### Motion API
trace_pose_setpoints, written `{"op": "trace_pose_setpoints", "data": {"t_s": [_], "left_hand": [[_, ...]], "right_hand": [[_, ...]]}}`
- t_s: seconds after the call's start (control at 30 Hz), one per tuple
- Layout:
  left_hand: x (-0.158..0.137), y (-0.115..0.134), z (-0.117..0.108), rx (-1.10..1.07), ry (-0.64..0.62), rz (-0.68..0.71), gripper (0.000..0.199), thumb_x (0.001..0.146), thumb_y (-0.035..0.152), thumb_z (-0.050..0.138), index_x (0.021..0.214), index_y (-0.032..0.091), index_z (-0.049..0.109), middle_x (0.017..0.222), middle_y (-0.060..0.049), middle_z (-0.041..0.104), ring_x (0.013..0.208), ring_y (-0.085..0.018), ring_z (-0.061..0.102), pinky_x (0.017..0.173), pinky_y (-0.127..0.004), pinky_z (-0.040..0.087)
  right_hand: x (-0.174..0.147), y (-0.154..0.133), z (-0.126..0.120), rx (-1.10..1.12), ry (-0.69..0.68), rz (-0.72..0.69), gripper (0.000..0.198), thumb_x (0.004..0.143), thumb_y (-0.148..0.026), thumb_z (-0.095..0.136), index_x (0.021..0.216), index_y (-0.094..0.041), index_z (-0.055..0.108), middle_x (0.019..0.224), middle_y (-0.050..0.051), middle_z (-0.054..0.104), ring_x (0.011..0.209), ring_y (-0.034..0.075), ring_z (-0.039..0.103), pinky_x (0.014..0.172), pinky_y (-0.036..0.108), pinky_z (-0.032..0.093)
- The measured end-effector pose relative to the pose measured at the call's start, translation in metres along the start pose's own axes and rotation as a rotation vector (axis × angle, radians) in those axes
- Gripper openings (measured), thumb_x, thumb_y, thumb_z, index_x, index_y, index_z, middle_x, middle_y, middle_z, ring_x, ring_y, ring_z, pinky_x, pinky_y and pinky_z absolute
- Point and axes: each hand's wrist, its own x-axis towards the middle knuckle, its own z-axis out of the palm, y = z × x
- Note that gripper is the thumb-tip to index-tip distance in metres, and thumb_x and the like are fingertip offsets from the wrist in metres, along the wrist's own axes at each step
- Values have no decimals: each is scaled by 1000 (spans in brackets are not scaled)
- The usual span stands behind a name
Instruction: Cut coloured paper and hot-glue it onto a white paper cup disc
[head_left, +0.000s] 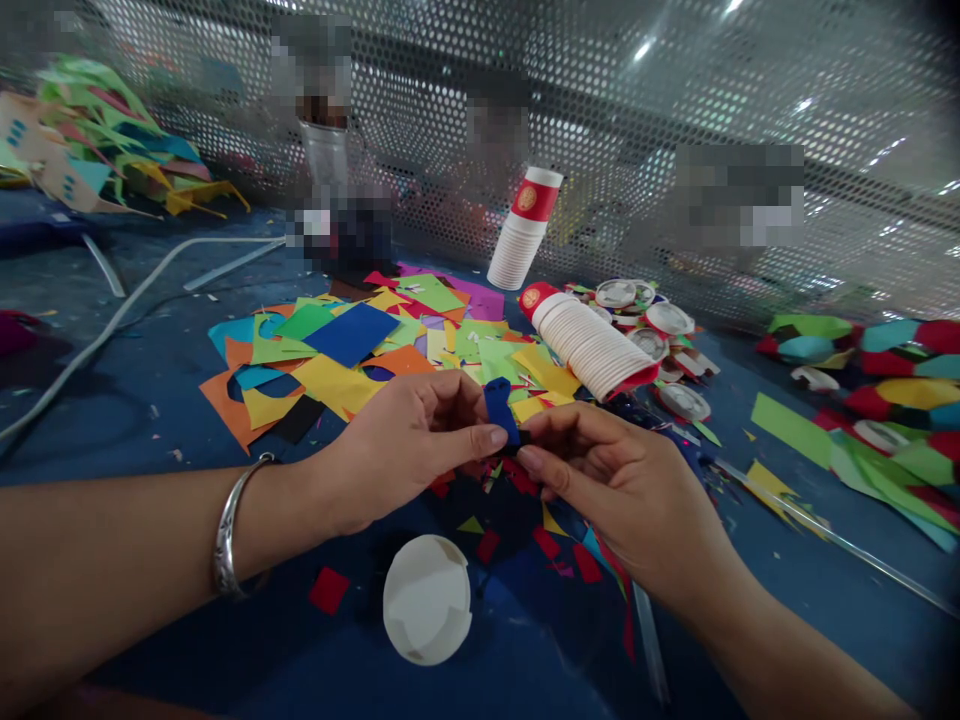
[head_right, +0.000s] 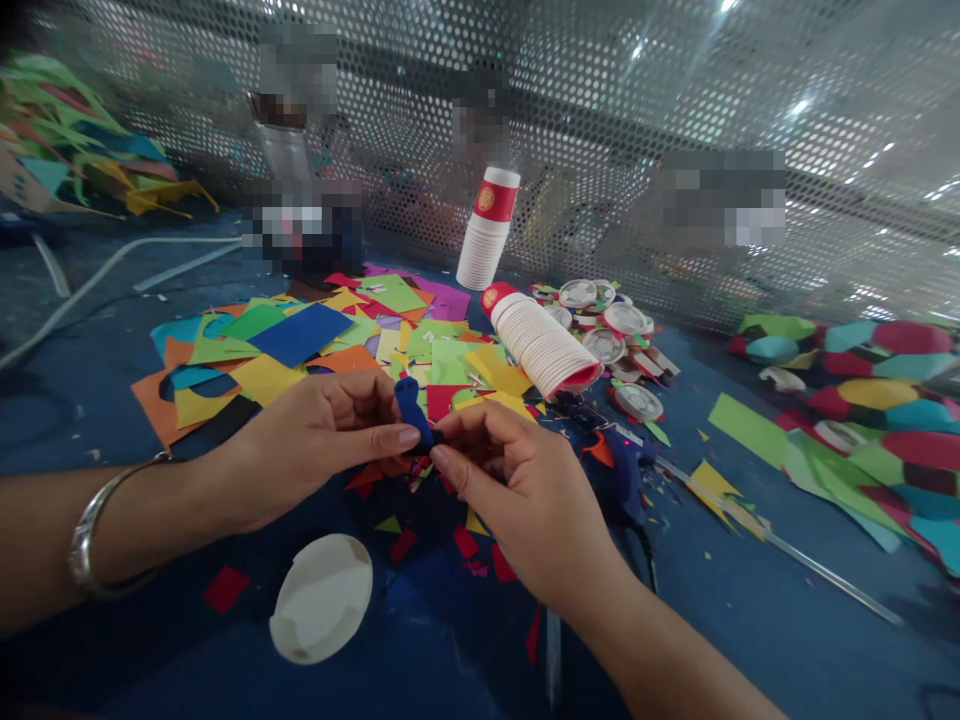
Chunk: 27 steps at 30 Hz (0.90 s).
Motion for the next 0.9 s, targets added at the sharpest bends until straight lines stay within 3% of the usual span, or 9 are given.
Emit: {"op": "trace_pose_setpoints", "data": {"t_s": [0.47,0.73,0.9], "left_hand": [[-1,7,-2,175,-40,14,15,84,22,72,79,18,58,68,6,62,63,-8,59,60,-21,45],[-1,6,-3,237,6,89,22,85,35,73,81,18,60,73,4,59,67,-10,53,62,-24,43],[-1,4,-5,225,-70,61,21,84,38,73,89,19,65,79,0,66,73,-15,59,67,-28,48]], "right_hand": [[0,-2,0,-54,-7,9,10,90,-31,71,97,-24,71,83,-2,69,70,12,61,63,22,51],[1,-7,-1,-30,13,52,17,88,-38,73,97,-24,71,79,-2,69,65,12,62,57,22,52],[-2,-7,-2,-37,30,23,14,89,-36,74,97,-25,72,79,-2,70,64,11,61,57,21,50]]}}
